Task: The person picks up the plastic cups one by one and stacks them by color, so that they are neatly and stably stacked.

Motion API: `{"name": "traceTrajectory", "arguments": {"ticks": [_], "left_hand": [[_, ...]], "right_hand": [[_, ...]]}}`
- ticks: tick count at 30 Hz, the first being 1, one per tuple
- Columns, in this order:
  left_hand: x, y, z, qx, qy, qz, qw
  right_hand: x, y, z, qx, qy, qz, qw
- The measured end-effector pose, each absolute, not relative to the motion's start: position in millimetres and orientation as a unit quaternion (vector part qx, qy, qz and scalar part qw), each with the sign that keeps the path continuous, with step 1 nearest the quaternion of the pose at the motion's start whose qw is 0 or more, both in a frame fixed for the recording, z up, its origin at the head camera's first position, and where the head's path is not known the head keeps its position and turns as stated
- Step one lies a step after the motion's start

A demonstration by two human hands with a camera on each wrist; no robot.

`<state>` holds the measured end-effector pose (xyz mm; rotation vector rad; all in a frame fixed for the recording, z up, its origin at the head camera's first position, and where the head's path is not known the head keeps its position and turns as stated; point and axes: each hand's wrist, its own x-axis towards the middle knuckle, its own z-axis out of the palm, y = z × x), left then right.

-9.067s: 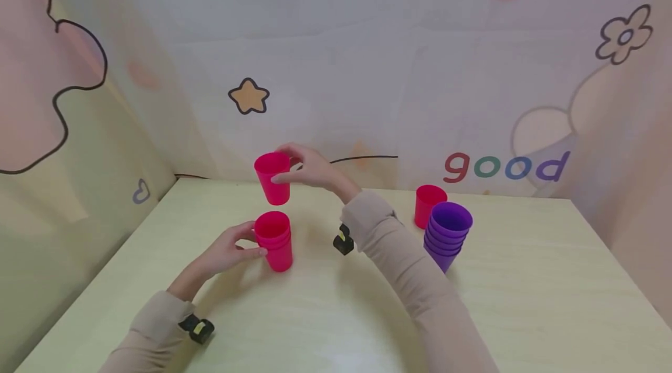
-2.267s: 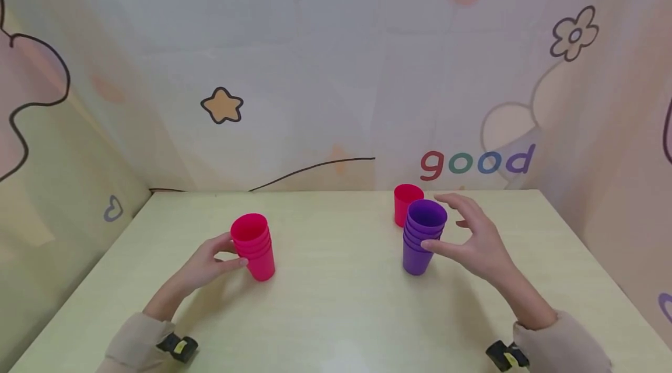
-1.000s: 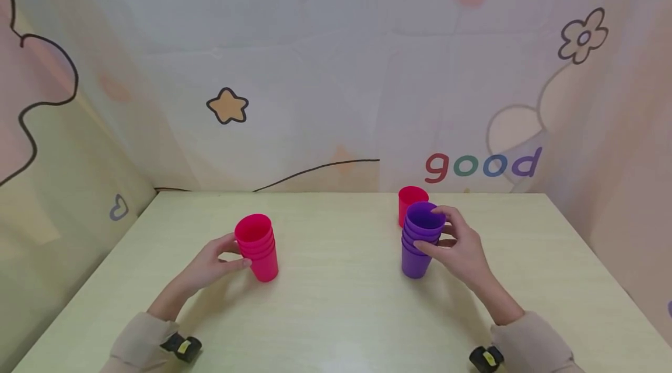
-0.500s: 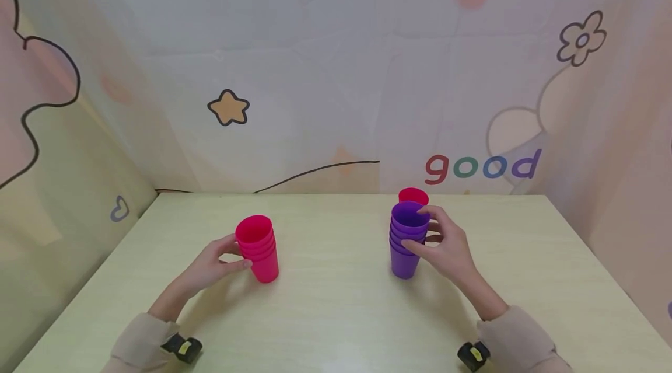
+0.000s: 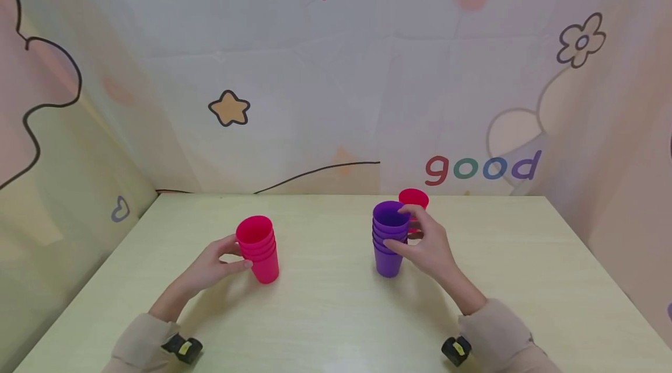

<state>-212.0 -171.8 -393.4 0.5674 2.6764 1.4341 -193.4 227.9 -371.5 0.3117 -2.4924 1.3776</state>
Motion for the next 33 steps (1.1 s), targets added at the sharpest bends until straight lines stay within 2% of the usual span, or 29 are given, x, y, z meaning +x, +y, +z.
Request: {"name": "traceTrajectory", "arguments": {"ticks": [19, 33], "left_hand": [[-218, -174, -401, 0.178, 0.867, 0.464, 0.029], [-216, -174, -401, 0.182, 0.866, 0.464, 0.028]], "right_hand": [[-206, 200, -374, 0.145, -0.855, 0.477, 0.146], [-202, 203, -369, 0.148, -0.861, 0.466, 0.136]]}}
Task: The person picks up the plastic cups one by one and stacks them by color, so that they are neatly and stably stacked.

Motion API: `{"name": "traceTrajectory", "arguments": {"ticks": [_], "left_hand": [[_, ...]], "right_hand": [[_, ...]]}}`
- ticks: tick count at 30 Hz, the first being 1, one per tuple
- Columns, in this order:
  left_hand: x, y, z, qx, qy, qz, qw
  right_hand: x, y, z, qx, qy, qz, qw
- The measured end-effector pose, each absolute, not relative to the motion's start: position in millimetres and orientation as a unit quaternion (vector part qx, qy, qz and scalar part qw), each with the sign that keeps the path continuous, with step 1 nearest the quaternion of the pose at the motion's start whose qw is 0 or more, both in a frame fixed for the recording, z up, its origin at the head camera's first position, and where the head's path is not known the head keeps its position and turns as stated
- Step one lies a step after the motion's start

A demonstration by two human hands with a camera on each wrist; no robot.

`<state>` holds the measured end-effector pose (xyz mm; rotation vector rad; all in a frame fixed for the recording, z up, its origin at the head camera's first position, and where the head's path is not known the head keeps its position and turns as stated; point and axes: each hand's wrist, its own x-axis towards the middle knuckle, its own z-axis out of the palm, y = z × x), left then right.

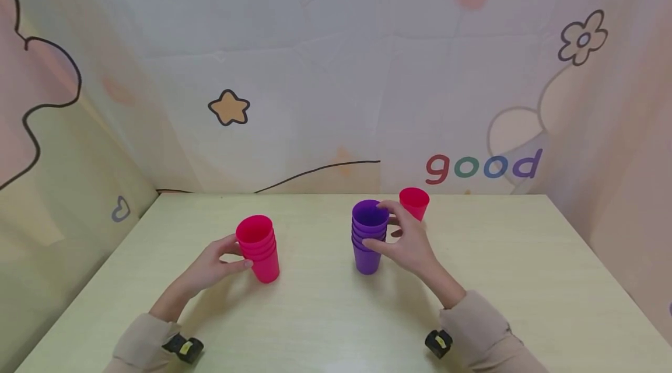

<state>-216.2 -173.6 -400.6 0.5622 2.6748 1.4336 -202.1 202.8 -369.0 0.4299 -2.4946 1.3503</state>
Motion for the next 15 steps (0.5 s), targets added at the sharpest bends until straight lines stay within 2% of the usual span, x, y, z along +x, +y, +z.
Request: {"name": "traceTrajectory", "arguments": {"ticks": [15], "left_hand": [[-218, -174, -402, 0.181, 0.866, 0.465, 0.029]], "right_hand": [[-192, 236, -361, 0.136, -0.87, 0.448, 0.153]]}}
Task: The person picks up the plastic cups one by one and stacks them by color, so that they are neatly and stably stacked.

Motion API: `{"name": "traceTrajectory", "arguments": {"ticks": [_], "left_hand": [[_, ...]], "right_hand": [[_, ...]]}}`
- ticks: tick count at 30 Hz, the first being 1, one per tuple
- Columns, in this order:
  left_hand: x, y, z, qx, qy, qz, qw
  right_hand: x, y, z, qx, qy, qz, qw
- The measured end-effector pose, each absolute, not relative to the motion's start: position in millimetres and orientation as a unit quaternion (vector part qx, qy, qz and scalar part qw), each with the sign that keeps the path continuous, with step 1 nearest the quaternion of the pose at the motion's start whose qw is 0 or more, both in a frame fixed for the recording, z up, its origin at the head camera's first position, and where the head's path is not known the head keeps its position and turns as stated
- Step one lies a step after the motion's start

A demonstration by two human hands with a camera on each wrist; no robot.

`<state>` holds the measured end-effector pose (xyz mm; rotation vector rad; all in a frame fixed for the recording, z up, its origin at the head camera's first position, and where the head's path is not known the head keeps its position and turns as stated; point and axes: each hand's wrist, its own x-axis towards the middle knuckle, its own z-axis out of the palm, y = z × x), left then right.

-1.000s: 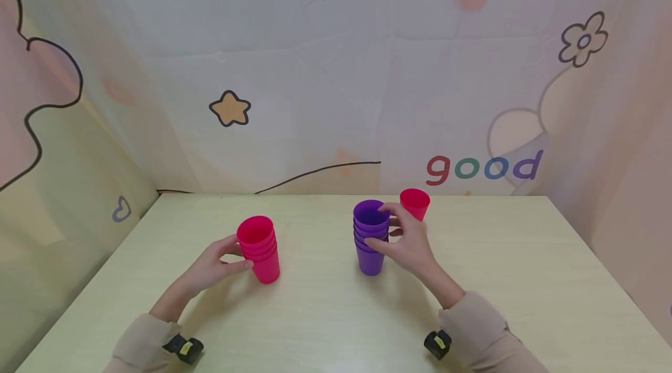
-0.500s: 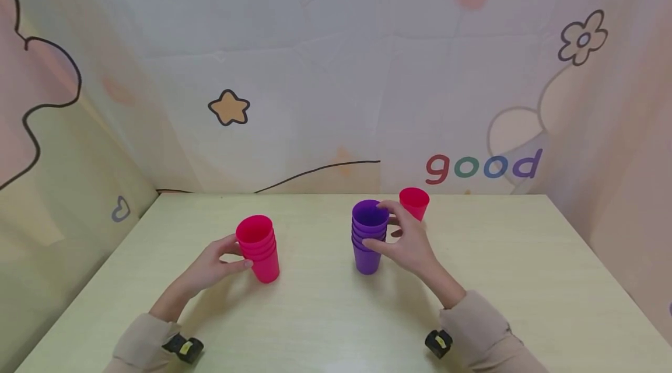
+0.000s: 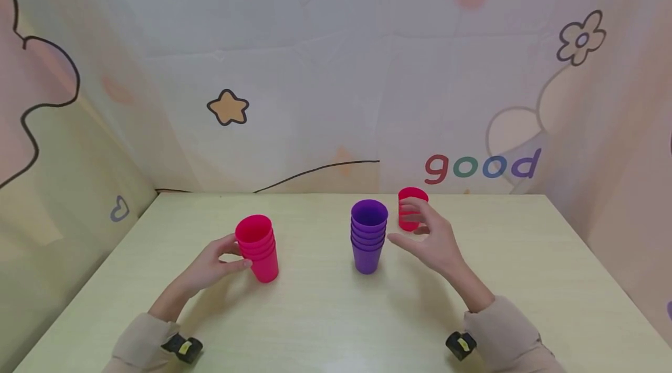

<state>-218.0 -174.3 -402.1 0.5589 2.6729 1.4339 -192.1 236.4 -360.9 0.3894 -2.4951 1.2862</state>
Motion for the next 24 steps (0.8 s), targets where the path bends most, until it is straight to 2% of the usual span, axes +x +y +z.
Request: {"name": "traceTrajectory", "arguments": {"ticks": [8, 17, 24], "left_hand": [[-218, -175, -402, 0.174, 0.866, 0.468, 0.028], [-219, -175, -401, 0.169, 0.867, 0.467, 0.034], [-218, -175, -403, 0.179, 0.867, 0.465, 0.03]], "right_hand": [[-210, 253, -371, 0.099, -0.873, 0.446, 0.172], [-230, 264, -372, 0.068, -0.892, 0.417, 0.161], [-249, 271, -380, 0.058, -0.892, 0.414, 0.172]]}}
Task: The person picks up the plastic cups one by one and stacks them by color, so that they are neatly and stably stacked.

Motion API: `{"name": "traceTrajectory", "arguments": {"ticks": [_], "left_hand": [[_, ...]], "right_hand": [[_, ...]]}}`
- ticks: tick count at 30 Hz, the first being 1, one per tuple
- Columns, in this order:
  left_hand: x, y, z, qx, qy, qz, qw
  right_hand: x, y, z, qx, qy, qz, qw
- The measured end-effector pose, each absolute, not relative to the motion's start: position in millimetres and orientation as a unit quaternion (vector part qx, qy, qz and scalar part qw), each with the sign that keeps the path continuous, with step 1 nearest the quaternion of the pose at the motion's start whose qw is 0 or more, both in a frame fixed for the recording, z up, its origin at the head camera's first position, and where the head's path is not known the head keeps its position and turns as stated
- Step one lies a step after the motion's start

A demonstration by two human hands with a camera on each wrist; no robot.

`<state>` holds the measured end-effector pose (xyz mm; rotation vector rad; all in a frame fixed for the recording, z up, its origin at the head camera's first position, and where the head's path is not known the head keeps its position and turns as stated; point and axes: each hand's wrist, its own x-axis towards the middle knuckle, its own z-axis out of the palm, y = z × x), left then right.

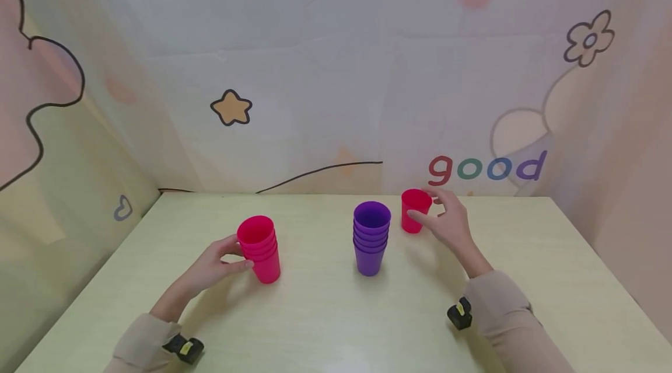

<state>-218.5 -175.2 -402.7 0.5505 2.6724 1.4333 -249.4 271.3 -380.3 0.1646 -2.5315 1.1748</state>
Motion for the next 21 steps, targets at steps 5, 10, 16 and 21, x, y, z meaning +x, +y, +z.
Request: {"name": "traceTrajectory", "arguments": {"ticks": [5, 10, 16, 21], "left_hand": [[-218, -176, -402, 0.174, 0.867, 0.465, 0.033], [-217, -176, -400, 0.174, 0.868, 0.464, 0.034], [-218, -175, -401, 0.169, 0.87, 0.462, 0.031], [-217, -175, -400, 0.175, 0.869, 0.462, 0.032]], "right_hand": [[-261, 276, -383, 0.047, -0.897, 0.412, 0.155], [-270, 280, -386, 0.032, -0.904, 0.413, 0.107], [-277, 279, -392, 0.02, -0.902, 0.424, 0.077], [-279, 277, -395, 0.01, -0.898, 0.434, 0.073]]}}
